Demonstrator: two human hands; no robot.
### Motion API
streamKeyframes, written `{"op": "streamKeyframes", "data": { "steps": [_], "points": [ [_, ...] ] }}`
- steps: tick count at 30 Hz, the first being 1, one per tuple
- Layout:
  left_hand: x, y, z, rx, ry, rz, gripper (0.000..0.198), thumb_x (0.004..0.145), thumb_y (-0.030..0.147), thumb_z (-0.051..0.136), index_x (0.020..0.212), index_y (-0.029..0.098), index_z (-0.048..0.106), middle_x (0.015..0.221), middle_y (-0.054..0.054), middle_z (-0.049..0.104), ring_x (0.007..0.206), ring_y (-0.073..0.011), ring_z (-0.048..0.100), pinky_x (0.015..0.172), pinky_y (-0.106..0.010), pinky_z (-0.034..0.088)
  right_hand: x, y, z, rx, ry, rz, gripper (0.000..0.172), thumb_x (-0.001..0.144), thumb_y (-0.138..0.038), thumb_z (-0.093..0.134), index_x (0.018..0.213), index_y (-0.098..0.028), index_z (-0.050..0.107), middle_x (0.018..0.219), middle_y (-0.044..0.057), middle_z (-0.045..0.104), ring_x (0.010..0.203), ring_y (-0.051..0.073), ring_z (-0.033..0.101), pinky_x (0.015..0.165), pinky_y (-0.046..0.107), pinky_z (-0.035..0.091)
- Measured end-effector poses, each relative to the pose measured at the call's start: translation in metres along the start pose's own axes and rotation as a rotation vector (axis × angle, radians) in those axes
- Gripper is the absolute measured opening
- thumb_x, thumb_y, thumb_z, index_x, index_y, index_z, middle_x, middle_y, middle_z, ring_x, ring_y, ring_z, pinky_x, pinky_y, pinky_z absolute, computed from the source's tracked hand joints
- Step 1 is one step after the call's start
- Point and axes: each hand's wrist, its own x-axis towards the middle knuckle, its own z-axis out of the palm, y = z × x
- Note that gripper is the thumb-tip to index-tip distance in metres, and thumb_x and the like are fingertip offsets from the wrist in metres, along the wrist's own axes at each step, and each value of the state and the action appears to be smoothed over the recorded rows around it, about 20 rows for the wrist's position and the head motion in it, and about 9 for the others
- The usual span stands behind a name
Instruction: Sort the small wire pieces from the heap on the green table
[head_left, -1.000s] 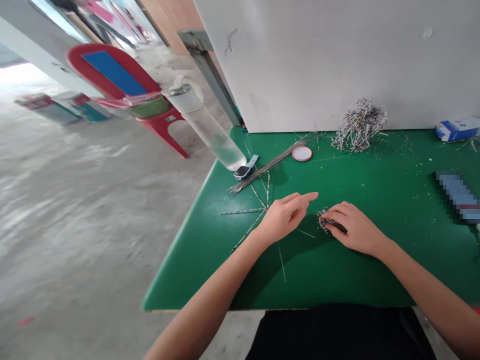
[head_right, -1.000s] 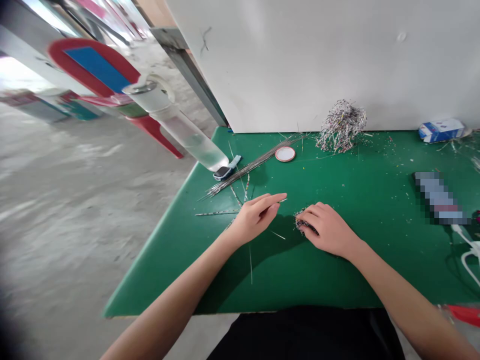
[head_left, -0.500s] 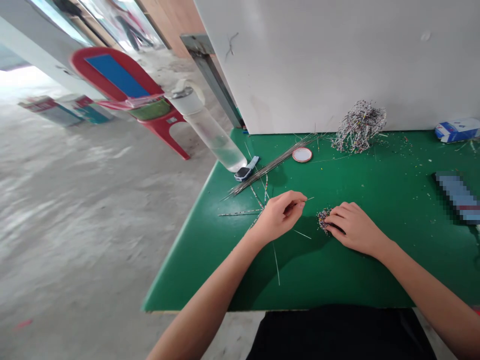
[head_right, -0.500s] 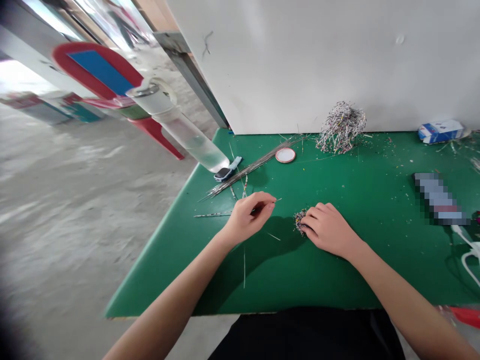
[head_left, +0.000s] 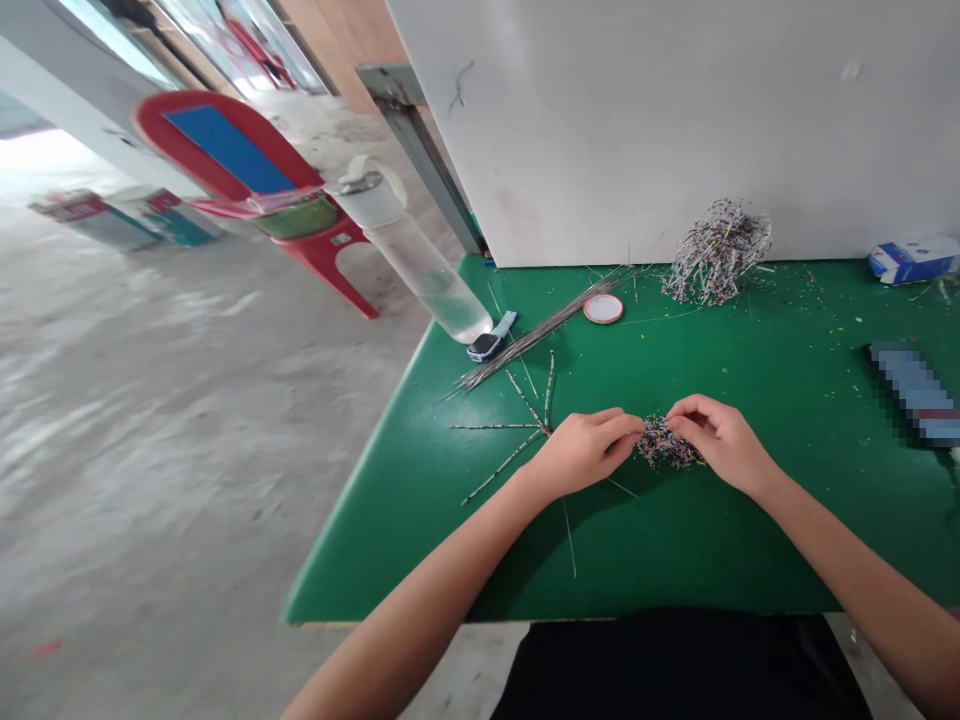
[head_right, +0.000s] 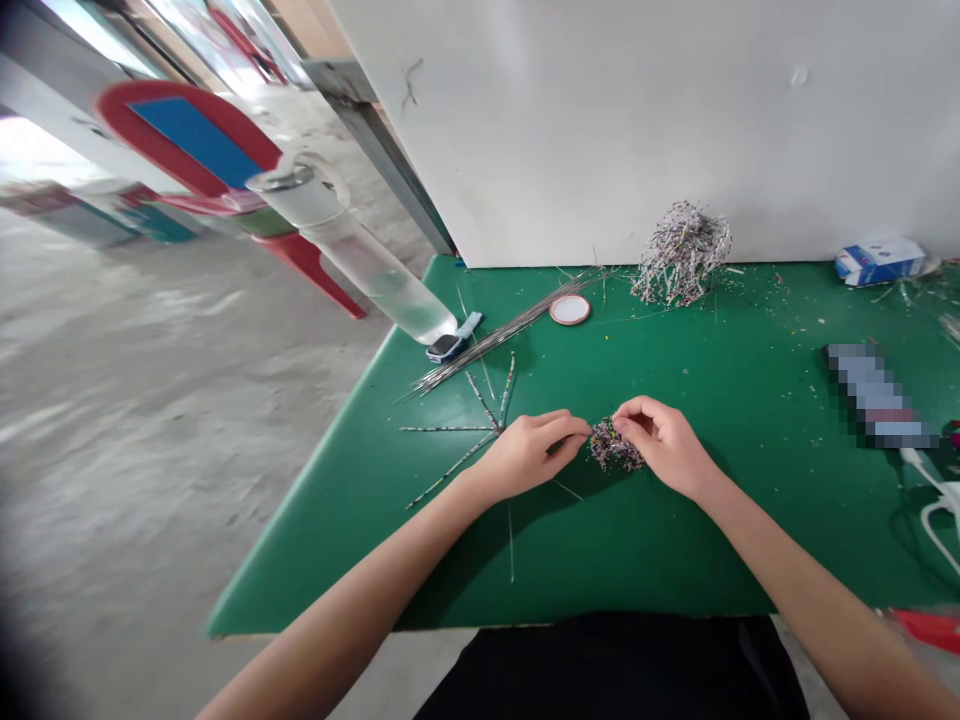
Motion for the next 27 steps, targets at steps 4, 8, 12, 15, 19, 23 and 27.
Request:
{"op": "streamKeyframes", "data": {
  "steps": [4, 8, 12, 15, 19, 23, 27],
  "points": [
    [-0.001, 0.001, 0.006, 0.029, 0.031, 0.023, 0.023, 0.098, 0.021, 0.038, 0.101, 0.019, 0.061, 0.077, 0.0, 0.066, 0.059, -0.0089, 0.06, 0.053, -0.02, 0.043, 0.001, 0.003, 0.004, 0.238, -0.033, 0.163, 0.028, 0.082, -0.048, 0.062, 0.083, -0.02, 0.063, 0.067, 0.0, 0.058, 0.056, 0.013, 0.049, 0.05, 0.026, 0.04],
    [-0.001, 0.002, 0.009, 0.036, 0.076, 0.038, 0.022, 0.099, 0.021, 0.038, 0.102, 0.018, 0.06, 0.075, 0.0, 0.065, 0.056, -0.0088, 0.058, 0.051, -0.02, 0.041, 0.0, 0.004, 0.006, 0.418, -0.116, 0.23, 0.031, 0.08, -0.049, 0.067, 0.078, -0.019, 0.063, 0.066, -0.001, 0.057, 0.052, 0.01, 0.045, 0.049, 0.026, 0.039],
    [-0.001, 0.003, 0.008, 0.028, 0.1, 0.058, 0.021, 0.099, 0.021, 0.038, 0.101, 0.018, 0.059, 0.074, 0.001, 0.064, 0.055, -0.0086, 0.057, 0.05, -0.02, 0.039, 0.0, 0.001, 0.006, 0.53, -0.162, 0.268, 0.031, 0.077, -0.048, 0.072, 0.078, -0.018, 0.066, 0.069, 0.0, 0.061, 0.05, 0.008, 0.047, 0.047, 0.025, 0.039],
    [0.0, 0.003, 0.007, 0.031, 0.107, 0.068, 0.021, 0.099, 0.02, 0.037, 0.1, 0.018, 0.058, 0.072, 0.001, 0.063, 0.053, -0.0085, 0.056, 0.048, -0.02, 0.038, 0.0, 0.0, 0.007, 0.603, -0.161, 0.289, 0.03, 0.074, -0.047, 0.076, 0.079, -0.018, 0.068, 0.071, 0.002, 0.065, 0.053, 0.009, 0.051, 0.045, 0.024, 0.04],
    [0.0, 0.003, 0.007, 0.013, 0.105, 0.059, 0.02, 0.098, 0.018, 0.038, 0.101, 0.018, 0.057, 0.075, 0.0, 0.065, 0.055, -0.0085, 0.057, 0.05, -0.02, 0.04, -0.001, 0.003, 0.011, 0.675, -0.155, 0.323, 0.028, 0.072, -0.045, 0.078, 0.08, -0.019, 0.071, 0.072, 0.003, 0.068, 0.058, 0.011, 0.059, 0.05, 0.024, 0.047],
    [0.0, 0.003, 0.007, -0.002, 0.097, 0.043, 0.02, 0.098, 0.018, 0.037, 0.102, 0.018, 0.057, 0.077, 0.0, 0.066, 0.059, -0.0087, 0.059, 0.053, -0.019, 0.042, -0.002, 0.006, 0.013, 0.771, -0.141, 0.347, 0.026, 0.07, -0.043, 0.081, 0.08, -0.02, 0.072, 0.074, 0.002, 0.071, 0.065, 0.012, 0.065, 0.06, 0.025, 0.055],
    [-0.001, 0.003, 0.006, -0.016, 0.108, 0.049, 0.02, 0.099, 0.02, 0.037, 0.101, 0.018, 0.057, 0.076, 0.0, 0.065, 0.058, -0.0088, 0.058, 0.053, -0.019, 0.042, -0.001, 0.006, 0.014, 0.83, -0.152, 0.339, 0.023, 0.07, -0.04, 0.081, 0.079, -0.02, 0.073, 0.074, 0.001, 0.072, 0.067, 0.011, 0.067, 0.067, 0.024, 0.058]
  ]
}}
